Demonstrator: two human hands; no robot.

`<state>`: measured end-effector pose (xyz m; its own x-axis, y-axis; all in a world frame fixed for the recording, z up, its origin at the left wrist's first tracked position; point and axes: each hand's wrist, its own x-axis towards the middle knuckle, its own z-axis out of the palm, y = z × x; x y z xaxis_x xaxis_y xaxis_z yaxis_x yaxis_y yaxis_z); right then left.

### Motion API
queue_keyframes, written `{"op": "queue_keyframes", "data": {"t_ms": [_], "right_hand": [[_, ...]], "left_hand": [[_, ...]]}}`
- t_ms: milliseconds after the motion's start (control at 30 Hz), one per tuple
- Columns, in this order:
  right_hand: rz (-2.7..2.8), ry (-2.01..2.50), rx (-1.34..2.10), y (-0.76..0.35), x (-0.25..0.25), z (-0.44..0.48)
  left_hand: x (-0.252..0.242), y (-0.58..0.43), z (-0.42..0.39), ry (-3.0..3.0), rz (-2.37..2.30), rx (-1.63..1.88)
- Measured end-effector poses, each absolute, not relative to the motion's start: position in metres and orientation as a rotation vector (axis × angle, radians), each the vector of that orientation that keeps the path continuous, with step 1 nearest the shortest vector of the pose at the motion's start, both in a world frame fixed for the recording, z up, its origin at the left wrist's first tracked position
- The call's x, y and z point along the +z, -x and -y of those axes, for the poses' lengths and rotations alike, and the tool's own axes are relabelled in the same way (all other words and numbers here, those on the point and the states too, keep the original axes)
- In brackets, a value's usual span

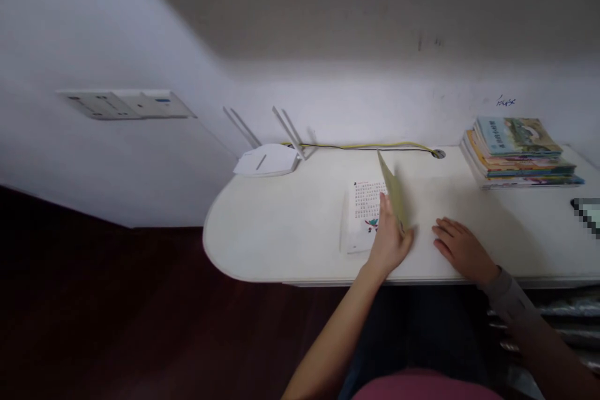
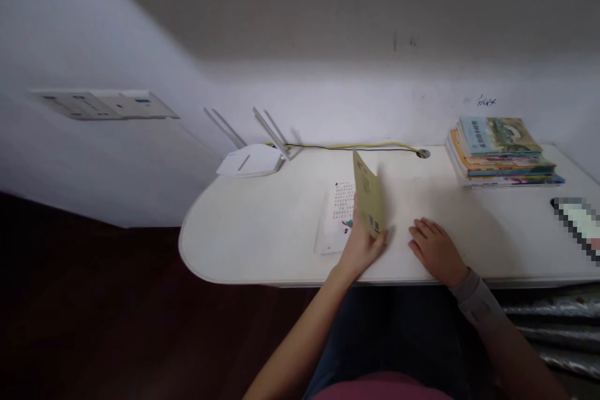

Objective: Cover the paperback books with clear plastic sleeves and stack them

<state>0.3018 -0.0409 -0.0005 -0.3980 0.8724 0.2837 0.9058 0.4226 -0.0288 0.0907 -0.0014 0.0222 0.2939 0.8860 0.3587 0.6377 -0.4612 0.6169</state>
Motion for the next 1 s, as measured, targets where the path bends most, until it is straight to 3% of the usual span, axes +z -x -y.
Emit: {"op": "queue_keyframes", "data": {"t_ms": [167,333,1000], "right_hand": [[2.361,1.678,-0.19,-0.314,-0.007,0.038],[2.348,1.641,-0.09,-0.322,-0.012,0.036],[2.293,1.587,0.001,-0.327,-0.006,0.032]], "left_hand": [[0.028,-0.114,-0.005,-2.502,-1.479,0.388],[0.03,-0.117,0.008,-2.645,-1.624,0.134],[0.021,-0.12,0.01,-2.602,-1.659,0.245]]}}
